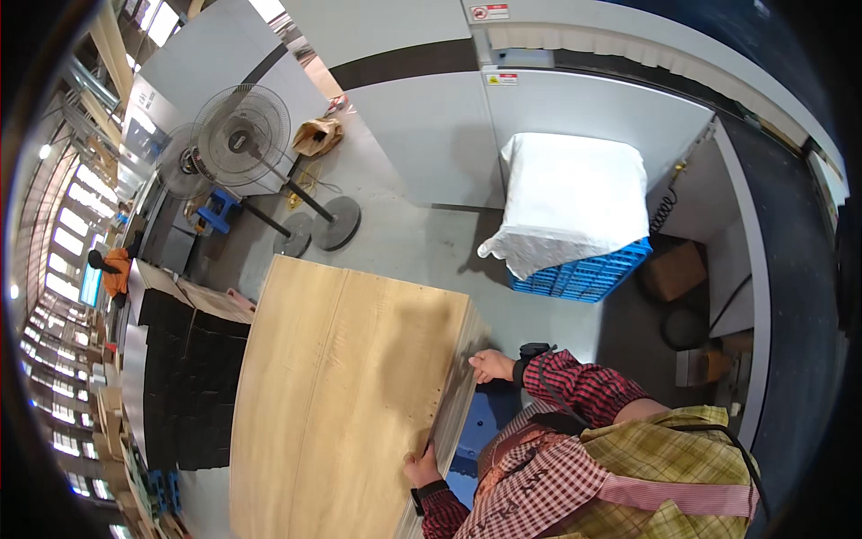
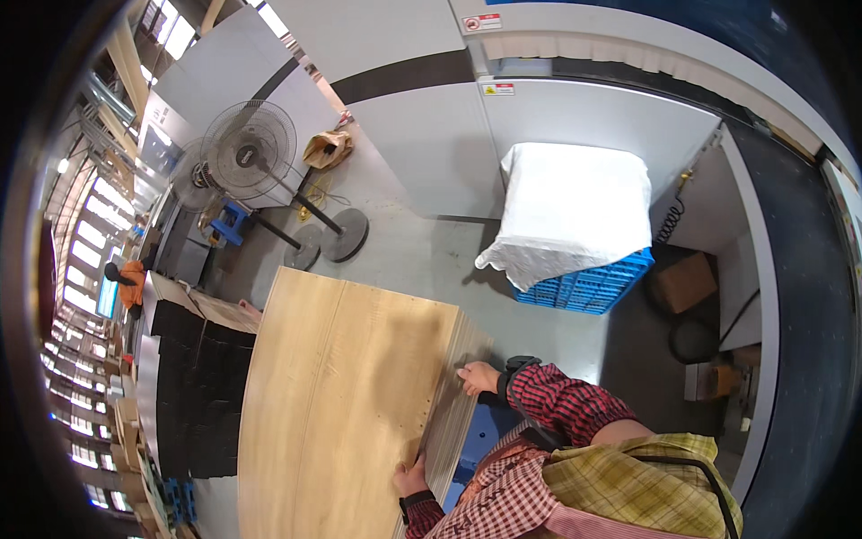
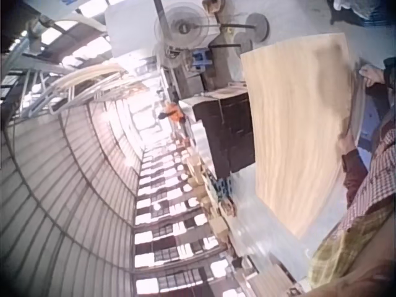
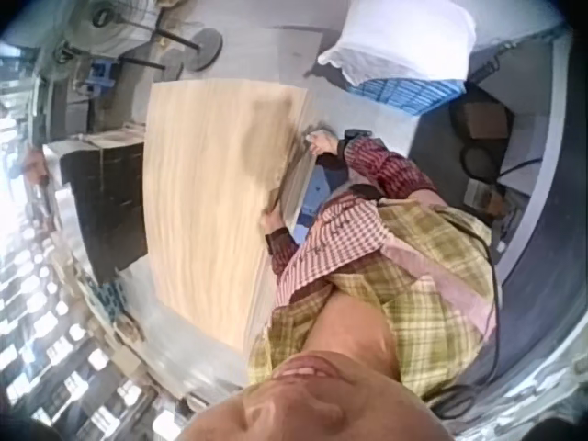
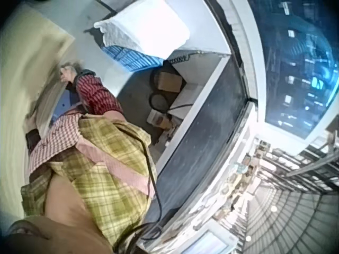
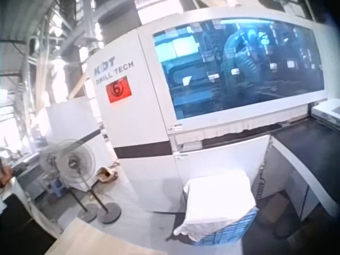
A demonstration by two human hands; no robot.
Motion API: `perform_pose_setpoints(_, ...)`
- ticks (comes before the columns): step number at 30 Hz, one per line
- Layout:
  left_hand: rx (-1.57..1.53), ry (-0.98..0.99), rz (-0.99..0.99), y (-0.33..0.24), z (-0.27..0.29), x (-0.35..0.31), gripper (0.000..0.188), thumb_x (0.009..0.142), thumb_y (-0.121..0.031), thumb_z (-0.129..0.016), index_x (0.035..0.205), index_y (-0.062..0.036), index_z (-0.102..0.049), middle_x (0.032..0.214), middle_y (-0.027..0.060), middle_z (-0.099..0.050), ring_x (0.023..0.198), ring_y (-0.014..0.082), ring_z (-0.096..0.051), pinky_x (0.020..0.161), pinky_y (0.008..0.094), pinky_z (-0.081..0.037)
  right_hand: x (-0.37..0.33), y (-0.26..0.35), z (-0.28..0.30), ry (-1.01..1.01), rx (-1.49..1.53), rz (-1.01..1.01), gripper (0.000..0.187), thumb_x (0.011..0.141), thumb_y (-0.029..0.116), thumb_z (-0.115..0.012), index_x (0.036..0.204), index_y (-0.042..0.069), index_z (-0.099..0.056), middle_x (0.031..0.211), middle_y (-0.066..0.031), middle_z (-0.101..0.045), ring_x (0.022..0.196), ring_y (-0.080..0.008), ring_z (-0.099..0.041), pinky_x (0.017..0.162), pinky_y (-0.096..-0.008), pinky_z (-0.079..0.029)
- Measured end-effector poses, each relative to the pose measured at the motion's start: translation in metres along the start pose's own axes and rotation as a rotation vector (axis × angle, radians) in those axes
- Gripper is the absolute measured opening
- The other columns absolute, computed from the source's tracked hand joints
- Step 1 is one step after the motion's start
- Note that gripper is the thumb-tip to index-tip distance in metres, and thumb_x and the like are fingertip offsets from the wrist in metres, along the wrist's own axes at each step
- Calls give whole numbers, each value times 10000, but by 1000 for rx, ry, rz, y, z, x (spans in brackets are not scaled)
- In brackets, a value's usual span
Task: Moving wooden boards from a stack to a processing machine and then to another stack in a factory setting.
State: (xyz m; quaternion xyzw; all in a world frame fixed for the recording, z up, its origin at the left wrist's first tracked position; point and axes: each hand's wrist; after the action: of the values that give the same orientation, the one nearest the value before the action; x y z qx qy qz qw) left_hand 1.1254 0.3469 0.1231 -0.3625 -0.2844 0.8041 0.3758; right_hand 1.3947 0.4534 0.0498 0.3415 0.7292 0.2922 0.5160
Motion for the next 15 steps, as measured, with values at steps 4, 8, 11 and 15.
perform_pose_setpoints(4,-101,-29,9,6,-2,11,398,628,-148,-751,904,89,-588,930,160,-617,835,209,-594,764,291,-459,52,28,6,-126,-505,176,452,867,348,-442,674,-35,-586,593,-127,-604,526,-213,-608,532,-313,-492)
perform_pose_setpoints(8,-391,-68,182,23,-11,29,449,590,-71,-759,962,88,-565,918,147,-612,842,203,-583,776,279,-448,66,37,11,-42,-445,118,481,851,340,-422,624,-43,-603,554,-116,-606,504,-192,-602,541,-332,-483)
perform_pose_setpoints(11,-151,-95,107,15,-19,28,464,579,-84,-766,962,89,-571,920,147,-614,844,205,-584,788,282,-443,65,55,16,-5,-447,36,484,849,321,-411,585,-39,-598,549,-116,-606,500,-196,-598,540,-329,-483)
perform_pose_setpoints(15,-64,-70,133,-10,-16,24,484,569,-102,-768,975,78,-577,924,151,-616,835,225,-595,779,306,-452,68,73,23,78,-578,53,475,840,323,-408,548,1,-598,535,-102,-599,475,-201,-585,533,-336,-477)
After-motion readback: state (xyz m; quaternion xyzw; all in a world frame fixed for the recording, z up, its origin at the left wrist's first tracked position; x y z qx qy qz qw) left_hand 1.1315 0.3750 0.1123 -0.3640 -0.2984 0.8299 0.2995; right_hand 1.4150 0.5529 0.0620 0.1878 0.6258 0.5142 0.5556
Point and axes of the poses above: each hand's wrist, its own x-axis towards the middle knuckle, its own z-axis out of the back of the hand, y = z × x
